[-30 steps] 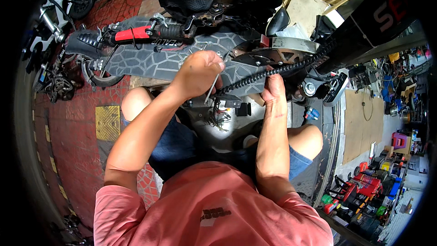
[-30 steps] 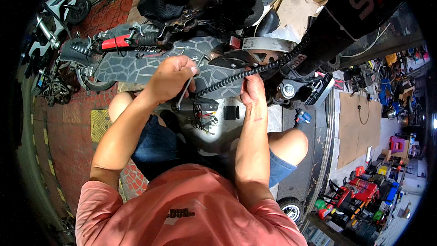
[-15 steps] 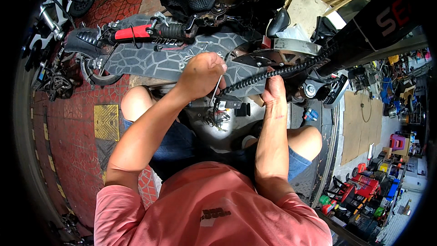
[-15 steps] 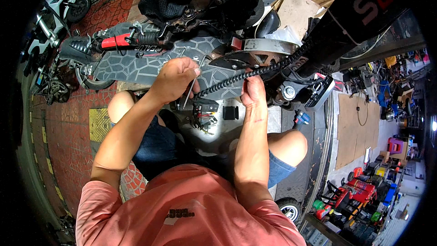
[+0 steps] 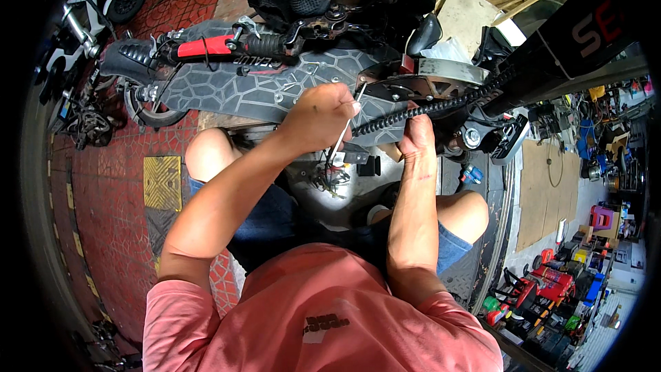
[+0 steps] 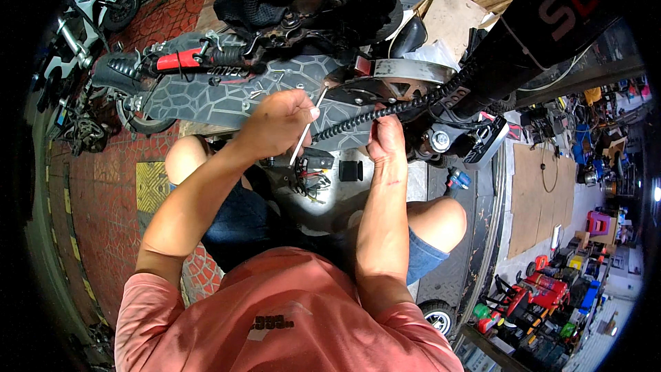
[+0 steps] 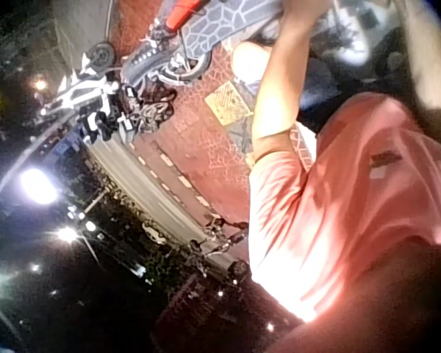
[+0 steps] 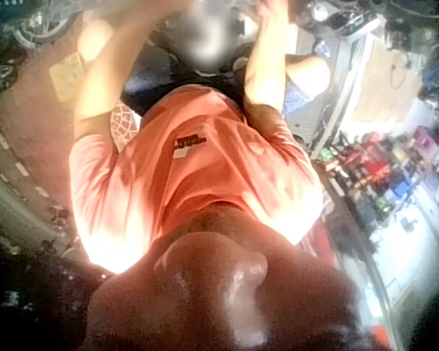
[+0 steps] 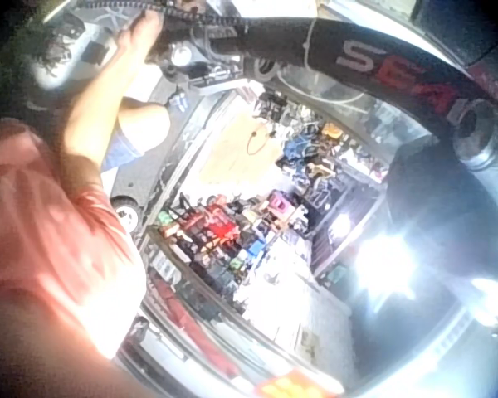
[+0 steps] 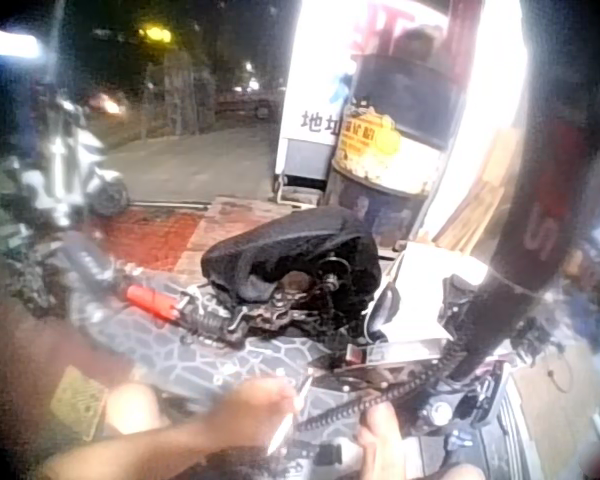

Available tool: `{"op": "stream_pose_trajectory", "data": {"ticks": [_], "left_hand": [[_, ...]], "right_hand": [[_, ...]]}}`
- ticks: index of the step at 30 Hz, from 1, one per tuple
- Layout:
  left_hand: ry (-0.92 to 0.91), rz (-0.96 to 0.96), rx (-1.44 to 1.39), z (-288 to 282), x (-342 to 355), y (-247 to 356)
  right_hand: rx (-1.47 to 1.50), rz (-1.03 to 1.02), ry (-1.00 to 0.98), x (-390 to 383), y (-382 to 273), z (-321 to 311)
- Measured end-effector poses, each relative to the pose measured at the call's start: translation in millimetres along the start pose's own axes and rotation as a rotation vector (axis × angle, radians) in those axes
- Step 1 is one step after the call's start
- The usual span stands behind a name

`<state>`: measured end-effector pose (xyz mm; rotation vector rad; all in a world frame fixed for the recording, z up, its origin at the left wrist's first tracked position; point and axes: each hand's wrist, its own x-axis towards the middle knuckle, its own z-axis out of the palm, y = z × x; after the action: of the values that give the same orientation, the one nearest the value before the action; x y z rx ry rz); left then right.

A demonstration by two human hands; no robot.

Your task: The person is repairing an electric scooter in a workshop. They use a screwdriver to tighten screws on the rear wheel assembly and the central body panel while sitting on the floor.

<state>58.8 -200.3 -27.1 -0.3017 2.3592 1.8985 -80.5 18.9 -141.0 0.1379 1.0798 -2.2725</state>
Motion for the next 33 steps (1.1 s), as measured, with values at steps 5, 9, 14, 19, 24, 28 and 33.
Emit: {"op": "stream_pose_trajectory", "data": {"ticks": [5,9,14,19,24,28,33], "left_hand": [[0.029,-0.075,-0.008,8,-4,14],[-0.033,-0.179,-0.108,12,-4,20],[-0.055,-0.197,-0.218,11,-6,19],[-0.051,-0.213,-0.352,38,3,7],[-0.125,-0.225,-0.322,22,1,14],[-0.148,-0.237,-0.276,18,1,22],[-0.165,-0.235,-0.211,11,0,26]], "right_hand": [[-0.003,-0.028,0.008,-6,-1,10],[-0.035,-0.023,-0.036,4,0,-11],[-0.038,-0.007,0.041,1,1,4],[-0.097,0.004,0.007,-1,-4,6],[-0.112,-0.013,0.059,-2,-3,11],[-0.146,-0.046,0.034,-1,-3,8],[-0.149,-0.021,0.024,3,-1,4]]}}
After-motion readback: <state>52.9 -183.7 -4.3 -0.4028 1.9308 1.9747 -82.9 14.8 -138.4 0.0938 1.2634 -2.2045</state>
